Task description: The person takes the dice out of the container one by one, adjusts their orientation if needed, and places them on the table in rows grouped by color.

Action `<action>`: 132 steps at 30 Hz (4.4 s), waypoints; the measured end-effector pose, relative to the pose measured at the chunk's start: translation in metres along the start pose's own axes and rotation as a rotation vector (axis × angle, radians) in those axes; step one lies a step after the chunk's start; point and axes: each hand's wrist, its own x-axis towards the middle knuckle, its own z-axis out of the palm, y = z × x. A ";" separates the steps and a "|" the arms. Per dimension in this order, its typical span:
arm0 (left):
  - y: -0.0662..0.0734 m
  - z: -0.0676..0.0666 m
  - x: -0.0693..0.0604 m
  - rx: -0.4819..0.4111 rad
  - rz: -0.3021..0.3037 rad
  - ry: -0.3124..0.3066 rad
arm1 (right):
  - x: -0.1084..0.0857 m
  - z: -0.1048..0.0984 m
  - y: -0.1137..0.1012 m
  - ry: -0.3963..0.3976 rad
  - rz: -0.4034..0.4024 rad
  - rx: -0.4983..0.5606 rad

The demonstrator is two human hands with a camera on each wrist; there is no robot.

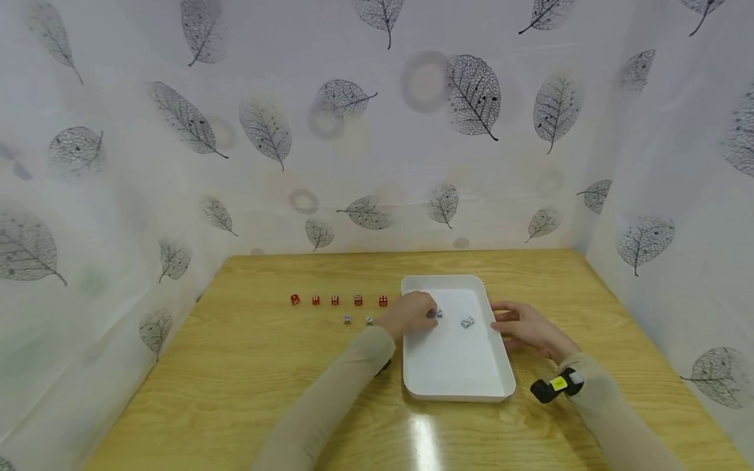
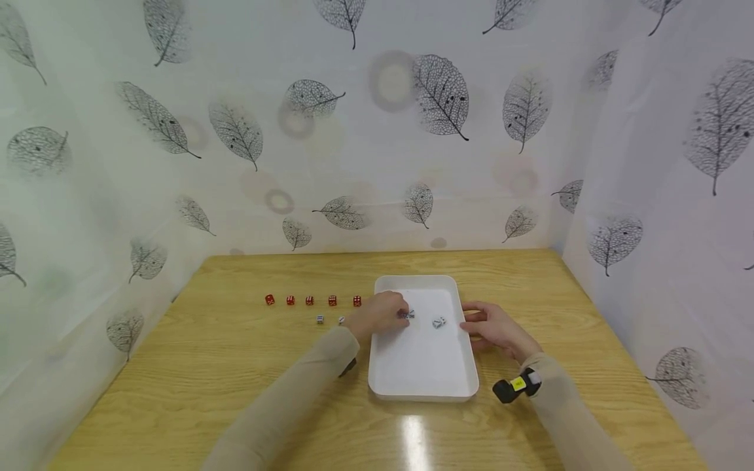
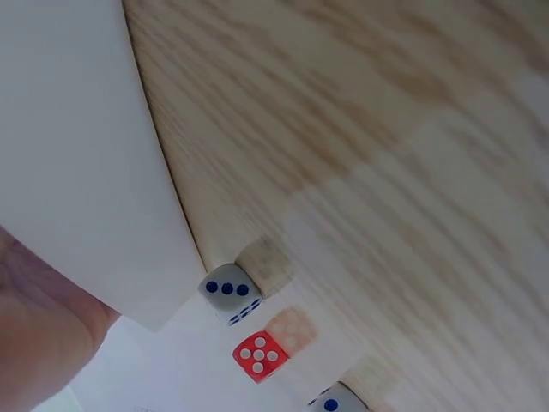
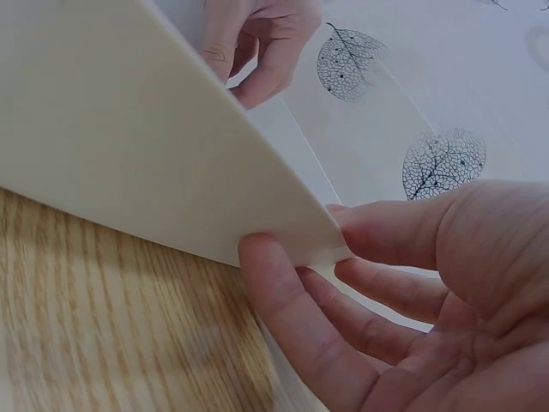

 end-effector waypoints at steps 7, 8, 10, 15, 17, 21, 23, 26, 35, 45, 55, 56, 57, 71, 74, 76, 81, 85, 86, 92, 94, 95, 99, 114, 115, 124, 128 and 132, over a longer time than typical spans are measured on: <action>0.000 0.000 0.001 -0.058 -0.026 -0.007 | -0.001 0.000 -0.002 0.007 0.009 -0.007; 0.000 0.000 0.001 -0.072 -0.035 -0.008 | -0.001 0.000 -0.002 0.005 0.009 -0.006; 0.000 -0.001 0.002 -0.090 -0.040 -0.002 | -0.001 0.000 -0.002 0.001 0.009 -0.008; -0.001 -0.004 0.000 -0.149 -0.001 0.094 | -0.001 -0.001 -0.001 0.003 0.010 -0.017; -0.002 -0.007 -0.002 -0.181 0.028 0.138 | -0.001 -0.001 -0.001 0.005 0.012 -0.023; -0.004 -0.012 -0.007 -0.228 0.088 0.185 | -0.001 0.000 0.000 0.009 0.017 -0.030; -0.005 -0.015 -0.009 -0.246 0.108 0.199 | -0.001 0.000 0.000 0.011 0.016 -0.030; -0.006 -0.018 -0.012 -0.269 0.106 0.211 | -0.001 0.000 -0.001 0.009 0.010 -0.032; -0.011 -0.027 -0.025 -0.396 0.039 0.178 | -0.001 0.000 0.000 0.005 0.004 -0.023; -0.028 -0.037 -0.044 -0.483 0.023 0.184 | -0.001 0.000 -0.001 0.001 0.004 -0.012; -0.050 -0.033 -0.057 -0.526 0.058 0.224 | -0.001 -0.001 -0.002 0.002 -0.001 -0.024; -0.053 -0.033 -0.059 -0.536 0.055 0.227 | -0.001 -0.001 -0.001 0.003 0.000 -0.026; -0.054 -0.033 -0.061 -0.544 0.048 0.227 | -0.001 -0.002 -0.001 0.004 0.003 -0.027; -0.083 -0.033 -0.084 -0.538 0.020 0.251 | -0.002 0.000 -0.002 -0.005 -0.001 0.005; -0.092 -0.032 -0.088 -0.537 0.000 0.246 | -0.003 0.000 -0.002 -0.001 0.003 0.017; -0.097 -0.032 -0.091 -0.524 -0.012 0.248 | -0.003 0.001 -0.002 0.002 0.003 0.018; -0.110 -0.032 -0.100 -0.499 -0.047 0.265 | -0.002 0.001 -0.001 -0.004 -0.003 0.013; -0.120 -0.032 -0.105 -0.497 -0.060 0.280 | -0.002 0.001 -0.001 0.001 0.000 0.010; -0.123 -0.032 -0.107 -0.497 -0.065 0.284 | -0.002 0.001 -0.002 0.003 0.000 0.008; -0.136 -0.036 -0.115 -0.446 -0.101 0.297 | -0.002 0.001 -0.003 0.004 0.000 -0.001; -0.140 -0.037 -0.118 -0.429 -0.109 0.289 | -0.002 0.001 -0.003 0.002 -0.003 -0.009; -0.142 -0.038 -0.119 -0.425 -0.117 0.283 | -0.003 0.001 -0.003 0.000 -0.005 -0.014; -0.148 -0.040 -0.123 -0.409 -0.157 0.264 | -0.003 0.000 -0.002 -0.008 -0.014 -0.015; -0.166 -0.030 -0.131 -0.355 -0.266 0.102 | -0.002 0.000 -0.001 0.002 -0.006 -0.012; -0.166 -0.029 -0.132 -0.354 -0.269 0.098 | -0.002 0.001 -0.002 0.002 -0.006 -0.014; -0.168 -0.026 -0.133 -0.348 -0.337 0.085 | -0.005 0.001 -0.004 -0.007 -0.010 -0.016; -0.171 -0.025 -0.134 -0.366 -0.345 0.081 | -0.005 0.001 -0.004 -0.007 -0.007 -0.017; -0.173 -0.024 -0.134 -0.379 -0.345 0.079 | -0.005 0.001 -0.004 0.000 -0.006 -0.027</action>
